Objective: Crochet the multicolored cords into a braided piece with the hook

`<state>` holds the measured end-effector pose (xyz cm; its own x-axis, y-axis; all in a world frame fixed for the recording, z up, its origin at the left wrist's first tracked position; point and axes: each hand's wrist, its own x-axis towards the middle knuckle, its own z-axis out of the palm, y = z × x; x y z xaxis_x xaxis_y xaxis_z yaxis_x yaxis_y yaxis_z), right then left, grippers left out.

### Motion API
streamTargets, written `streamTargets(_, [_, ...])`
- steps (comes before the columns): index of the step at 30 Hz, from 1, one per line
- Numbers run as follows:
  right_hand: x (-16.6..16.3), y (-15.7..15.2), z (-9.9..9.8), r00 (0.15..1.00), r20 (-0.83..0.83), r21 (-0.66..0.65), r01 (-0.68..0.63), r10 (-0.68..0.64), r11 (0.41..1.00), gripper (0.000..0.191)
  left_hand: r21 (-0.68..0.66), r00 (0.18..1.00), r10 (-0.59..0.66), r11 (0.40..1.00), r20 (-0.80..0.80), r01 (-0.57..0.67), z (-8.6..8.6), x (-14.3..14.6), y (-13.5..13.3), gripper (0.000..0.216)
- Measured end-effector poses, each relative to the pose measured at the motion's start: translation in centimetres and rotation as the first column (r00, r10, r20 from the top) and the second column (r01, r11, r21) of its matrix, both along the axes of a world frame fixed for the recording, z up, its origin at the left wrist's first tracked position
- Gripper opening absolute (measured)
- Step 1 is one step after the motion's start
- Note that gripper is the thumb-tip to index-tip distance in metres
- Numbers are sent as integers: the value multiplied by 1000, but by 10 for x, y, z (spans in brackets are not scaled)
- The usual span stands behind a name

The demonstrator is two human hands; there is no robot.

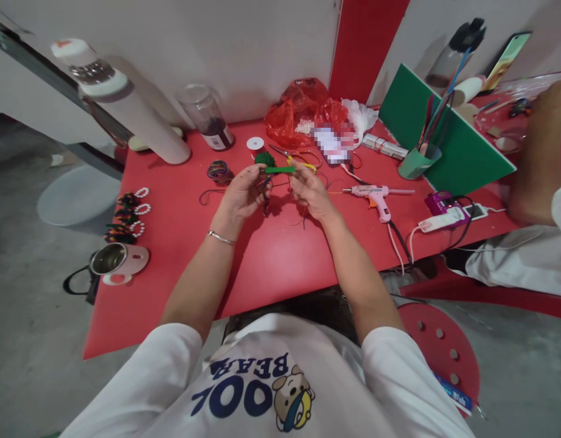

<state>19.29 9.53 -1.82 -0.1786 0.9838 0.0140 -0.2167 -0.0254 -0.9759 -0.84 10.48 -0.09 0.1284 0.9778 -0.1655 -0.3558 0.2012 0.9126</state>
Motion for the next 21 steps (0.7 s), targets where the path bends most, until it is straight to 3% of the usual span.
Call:
streamTargets(6, [-9,-1,-3,998,-52,-111,31,-37,993,61,-16,998,-48,999,32,48,1,8,-4,13])
streamTargets(14, [-7,1,-5,997,-63,-93,33,-39,995,61,-45,998,-39,998,39,41,0,7,-2,17])
streamTargets(21, [-5,5,-11,996,1,-59,86,-86,995,59,26,991,128,991,37,-129,-2,-11,10,18])
